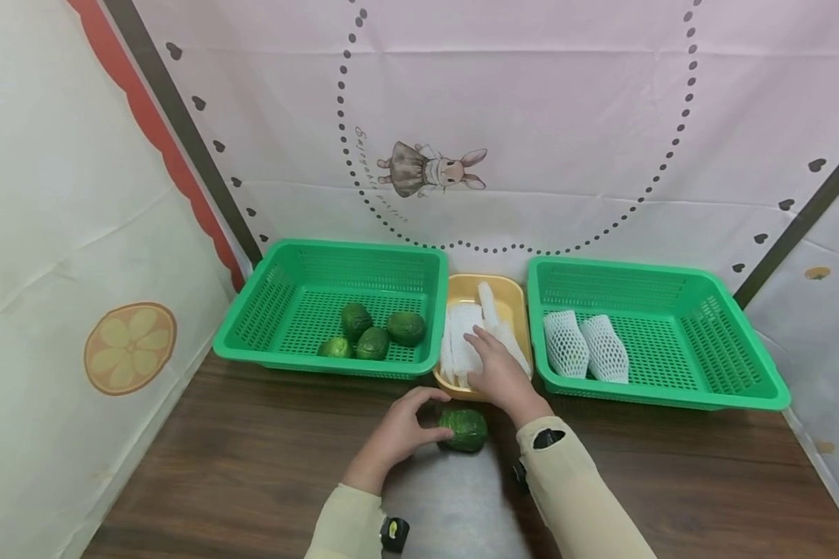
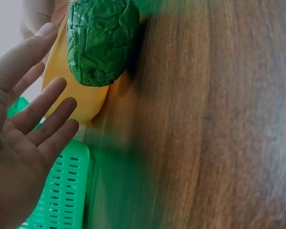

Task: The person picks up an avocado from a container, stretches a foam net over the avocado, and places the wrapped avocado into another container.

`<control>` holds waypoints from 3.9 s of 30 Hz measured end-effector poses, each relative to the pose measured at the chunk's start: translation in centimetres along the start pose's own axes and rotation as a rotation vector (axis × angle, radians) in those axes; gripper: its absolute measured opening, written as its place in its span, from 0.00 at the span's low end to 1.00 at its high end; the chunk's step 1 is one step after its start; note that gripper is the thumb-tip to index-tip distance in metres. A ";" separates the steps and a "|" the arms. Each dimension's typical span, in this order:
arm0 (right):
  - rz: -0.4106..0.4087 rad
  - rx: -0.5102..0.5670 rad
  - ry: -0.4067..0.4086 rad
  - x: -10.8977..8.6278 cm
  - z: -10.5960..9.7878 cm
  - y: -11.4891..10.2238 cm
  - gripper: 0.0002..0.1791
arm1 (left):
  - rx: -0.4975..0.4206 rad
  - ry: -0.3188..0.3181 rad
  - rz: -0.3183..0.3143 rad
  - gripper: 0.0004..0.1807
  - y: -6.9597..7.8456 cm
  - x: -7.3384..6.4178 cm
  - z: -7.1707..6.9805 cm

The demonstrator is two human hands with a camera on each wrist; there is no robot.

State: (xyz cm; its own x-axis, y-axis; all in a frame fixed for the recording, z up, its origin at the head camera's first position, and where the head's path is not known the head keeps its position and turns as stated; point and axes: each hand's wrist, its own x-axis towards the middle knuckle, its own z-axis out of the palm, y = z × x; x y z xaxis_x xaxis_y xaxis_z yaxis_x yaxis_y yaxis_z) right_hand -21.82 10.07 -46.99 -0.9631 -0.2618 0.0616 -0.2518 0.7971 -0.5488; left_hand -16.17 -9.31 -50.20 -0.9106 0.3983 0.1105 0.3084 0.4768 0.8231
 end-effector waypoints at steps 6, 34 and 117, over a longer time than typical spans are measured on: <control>0.008 -0.059 0.042 0.0 0.2 0.1 0.32 | -0.019 -0.011 -0.015 0.25 0.0 0.0 0.1; -0.054 0.493 0.505 -5.3 -4.7 -5.1 0.21 | 0.031 0.488 0.414 0.25 4.0 -0.3 -2.5; 0.082 0.377 -0.107 -7.9 2.9 0.7 0.35 | 0.103 0.166 -0.059 0.28 2.2 -2.5 -4.4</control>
State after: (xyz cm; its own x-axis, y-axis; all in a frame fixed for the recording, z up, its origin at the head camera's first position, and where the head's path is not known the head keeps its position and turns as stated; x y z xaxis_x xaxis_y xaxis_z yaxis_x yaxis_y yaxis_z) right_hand -14.08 11.11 -50.32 -0.9583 -0.2768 -0.0714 -0.1032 0.5677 -0.8168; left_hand -14.43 -12.69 -46.25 -0.9582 0.2364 0.1613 0.2720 0.5768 0.7703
